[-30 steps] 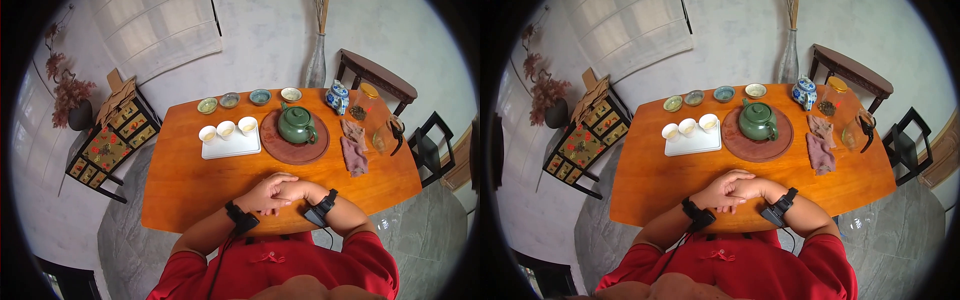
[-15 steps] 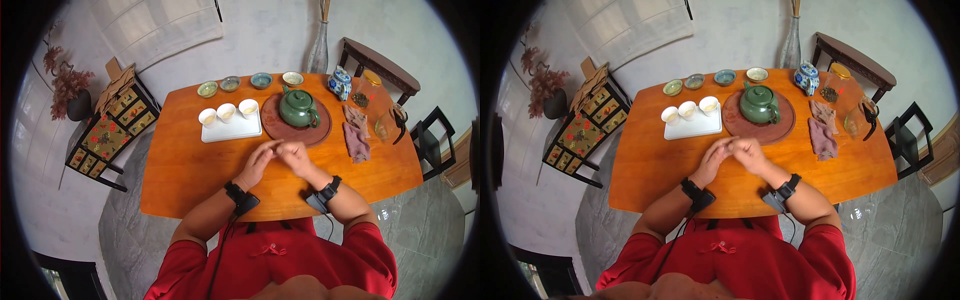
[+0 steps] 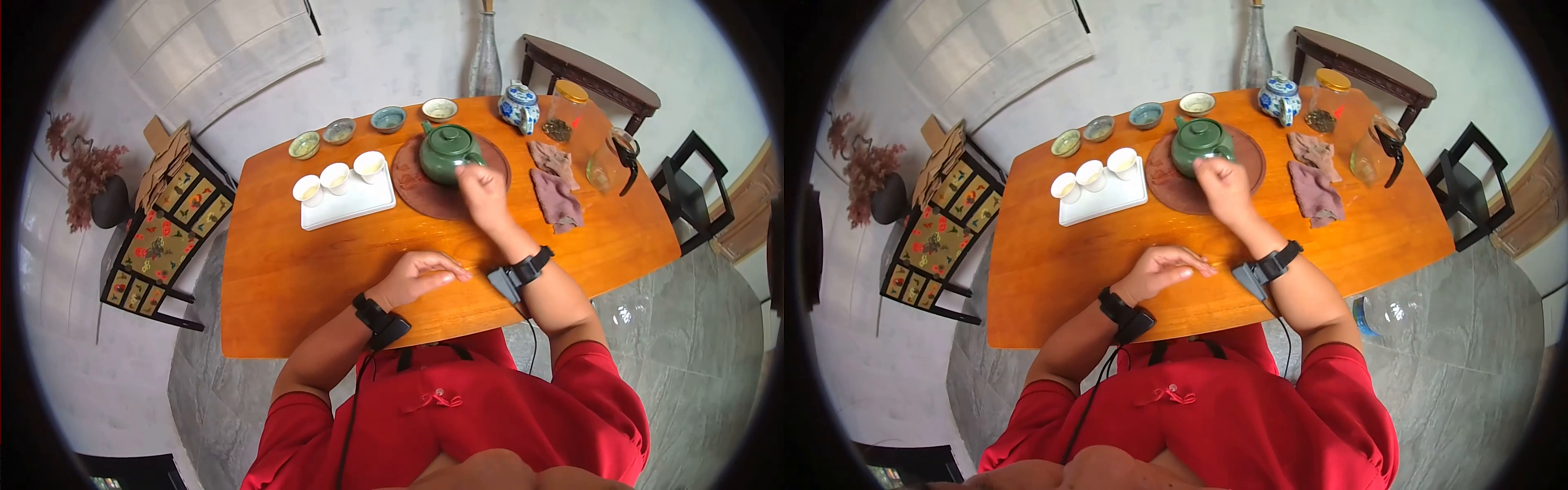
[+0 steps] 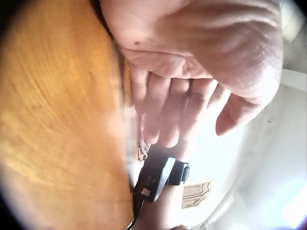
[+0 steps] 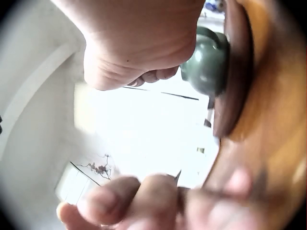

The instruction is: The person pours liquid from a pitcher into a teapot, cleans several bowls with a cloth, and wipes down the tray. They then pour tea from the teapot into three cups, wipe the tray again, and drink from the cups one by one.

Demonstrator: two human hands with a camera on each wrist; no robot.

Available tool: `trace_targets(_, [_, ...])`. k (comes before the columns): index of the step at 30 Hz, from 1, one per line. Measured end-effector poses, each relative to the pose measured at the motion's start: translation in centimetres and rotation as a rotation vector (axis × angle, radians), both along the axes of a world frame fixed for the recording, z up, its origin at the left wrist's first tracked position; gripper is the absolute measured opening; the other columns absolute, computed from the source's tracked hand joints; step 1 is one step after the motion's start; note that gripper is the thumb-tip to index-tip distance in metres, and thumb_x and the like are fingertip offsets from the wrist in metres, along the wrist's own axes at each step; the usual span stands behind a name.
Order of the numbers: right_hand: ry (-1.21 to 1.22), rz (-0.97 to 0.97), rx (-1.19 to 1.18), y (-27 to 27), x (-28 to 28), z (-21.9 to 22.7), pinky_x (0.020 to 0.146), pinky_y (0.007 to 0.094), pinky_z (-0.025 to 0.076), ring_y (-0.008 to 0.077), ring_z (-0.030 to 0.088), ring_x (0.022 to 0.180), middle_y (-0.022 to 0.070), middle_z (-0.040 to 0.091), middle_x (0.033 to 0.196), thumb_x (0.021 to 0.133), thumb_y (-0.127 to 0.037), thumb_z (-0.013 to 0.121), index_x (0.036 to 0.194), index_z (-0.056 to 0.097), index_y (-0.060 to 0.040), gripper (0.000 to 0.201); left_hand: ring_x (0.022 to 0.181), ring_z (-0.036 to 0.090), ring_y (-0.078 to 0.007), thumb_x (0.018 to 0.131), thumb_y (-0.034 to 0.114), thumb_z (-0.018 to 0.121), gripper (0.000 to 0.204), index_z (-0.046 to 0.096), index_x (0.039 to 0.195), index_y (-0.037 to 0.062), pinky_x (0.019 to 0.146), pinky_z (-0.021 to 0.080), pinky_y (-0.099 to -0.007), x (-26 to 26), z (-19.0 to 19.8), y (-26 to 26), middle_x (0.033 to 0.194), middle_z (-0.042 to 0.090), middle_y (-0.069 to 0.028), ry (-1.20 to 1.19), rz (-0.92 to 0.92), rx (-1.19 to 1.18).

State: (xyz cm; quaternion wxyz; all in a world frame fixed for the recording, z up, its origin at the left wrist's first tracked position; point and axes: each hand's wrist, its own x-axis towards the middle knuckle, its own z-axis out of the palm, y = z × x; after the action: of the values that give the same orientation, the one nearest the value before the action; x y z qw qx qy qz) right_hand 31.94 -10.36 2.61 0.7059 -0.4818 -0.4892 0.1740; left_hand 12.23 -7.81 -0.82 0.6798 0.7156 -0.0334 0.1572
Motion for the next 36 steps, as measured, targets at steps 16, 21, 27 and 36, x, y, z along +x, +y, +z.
trace_targets(16, [-0.926,-0.562,-0.946,-10.3,14.0,-0.2,0.078,0.042,0.049,0.0387,0.061,0.09,0.0201,0.062,0.099,0.071,-0.016,0.068,0.099,0.061,-0.001,0.032,0.056,0.028,-0.0068,0.093,0.008,0.055,0.036,0.034,0.064,0.0042,0.05,0.027,-0.0248,-1.7,-1.1,4.5,0.059,0.031,0.0025,-0.326,0.952,0.036])
trace_targets(21, [-0.849,-0.455,-0.888,-11.3,7.9,3.2,0.075,0.0417,0.05,0.0375,0.061,0.085,0.0188,0.063,0.092,0.069,-0.011,0.066,0.083,0.061,-0.0015,0.018,0.056,0.027,-0.0071,0.092,0.007,0.056,0.037,0.033,0.064,0.0039,0.05,0.027,-0.0256,-1.7,-0.6,4.6,0.059,0.031,0.0008,-0.364,1.018,0.16])
trace_targets(27, [-0.903,-0.395,-0.509,-13.1,6.1,1.0,0.075,0.0394,0.049,0.0357,0.06,0.091,0.0182,0.056,0.106,0.068,-0.003,0.063,0.079,0.058,-0.0018,0.012,0.055,0.027,-0.0076,0.092,0.008,0.058,0.038,0.033,0.063,0.004,0.049,0.027,-0.0254,-1.3,-1.1,4.7,0.058,0.031,0.0006,-0.366,1.003,0.172])
trace_targets(36, [-0.787,-0.139,-0.792,-15.0,1.6,1.5,0.072,0.0332,0.05,0.0285,0.062,0.079,0.0121,0.062,0.083,0.074,0.004,0.058,0.088,0.058,-0.0029,0.016,0.054,0.026,-0.008,0.091,0.008,0.059,0.04,0.032,0.062,0.0039,0.048,0.027,-0.0262,-1.0,-1.3,4.4,0.057,0.03,0.0007,-0.335,0.978,0.182])
